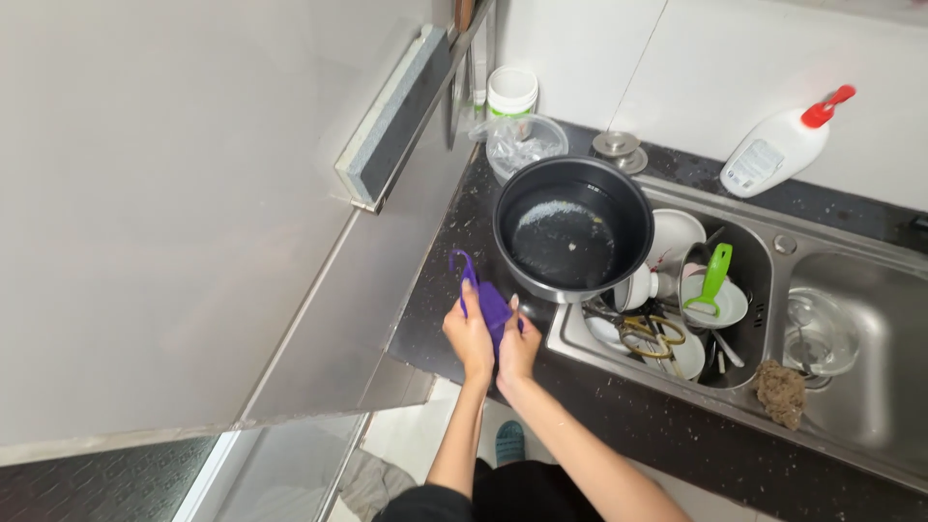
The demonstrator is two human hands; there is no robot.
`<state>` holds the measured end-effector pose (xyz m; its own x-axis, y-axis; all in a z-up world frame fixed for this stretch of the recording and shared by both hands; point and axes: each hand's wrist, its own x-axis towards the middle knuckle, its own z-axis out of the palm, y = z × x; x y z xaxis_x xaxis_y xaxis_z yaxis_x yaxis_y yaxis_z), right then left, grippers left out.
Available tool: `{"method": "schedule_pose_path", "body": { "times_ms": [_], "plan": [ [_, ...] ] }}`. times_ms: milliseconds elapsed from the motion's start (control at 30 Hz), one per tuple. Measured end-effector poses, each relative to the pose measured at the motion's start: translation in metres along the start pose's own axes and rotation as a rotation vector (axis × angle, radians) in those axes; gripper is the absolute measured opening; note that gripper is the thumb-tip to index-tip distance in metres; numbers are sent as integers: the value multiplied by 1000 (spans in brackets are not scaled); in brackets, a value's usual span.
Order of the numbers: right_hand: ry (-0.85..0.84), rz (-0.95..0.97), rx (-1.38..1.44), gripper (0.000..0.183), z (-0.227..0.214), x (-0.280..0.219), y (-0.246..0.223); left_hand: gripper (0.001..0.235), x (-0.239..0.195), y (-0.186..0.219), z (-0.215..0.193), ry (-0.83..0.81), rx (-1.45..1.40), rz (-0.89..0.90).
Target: Rinse and boil cut potato strips as part of preparing french fries.
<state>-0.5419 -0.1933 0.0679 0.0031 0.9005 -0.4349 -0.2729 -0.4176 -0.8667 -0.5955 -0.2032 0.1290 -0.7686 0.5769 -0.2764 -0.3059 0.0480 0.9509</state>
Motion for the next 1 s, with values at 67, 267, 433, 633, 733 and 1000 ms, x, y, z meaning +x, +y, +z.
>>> {"method": "schedule_pose_path", "body": {
  "times_ms": [67, 267, 433, 633, 733, 1000],
  "plan": [
    [91, 98, 65, 46, 0, 4, 8, 51, 2, -12, -2, 78, 239, 141],
    [-9, -152, -202, 43, -12, 52, 50, 49, 37, -35, -13, 19, 594, 323],
    [-267, 115, -680, 49, -92, 91, 20, 46, 32, -28, -21, 54, 1043, 804],
    [-543, 284, -425, 47, -237, 53, -159, 36, -24, -8, 85, -975, 458, 10],
    [-485, 103, -390, 49, -324, 67, -191, 37, -53, -28, 168, -1391, 56, -307],
    [252, -579, -1294, 82, -477, -11, -262, 62, -171, -92, 293, -1552, 653, 805]
  ]
}}
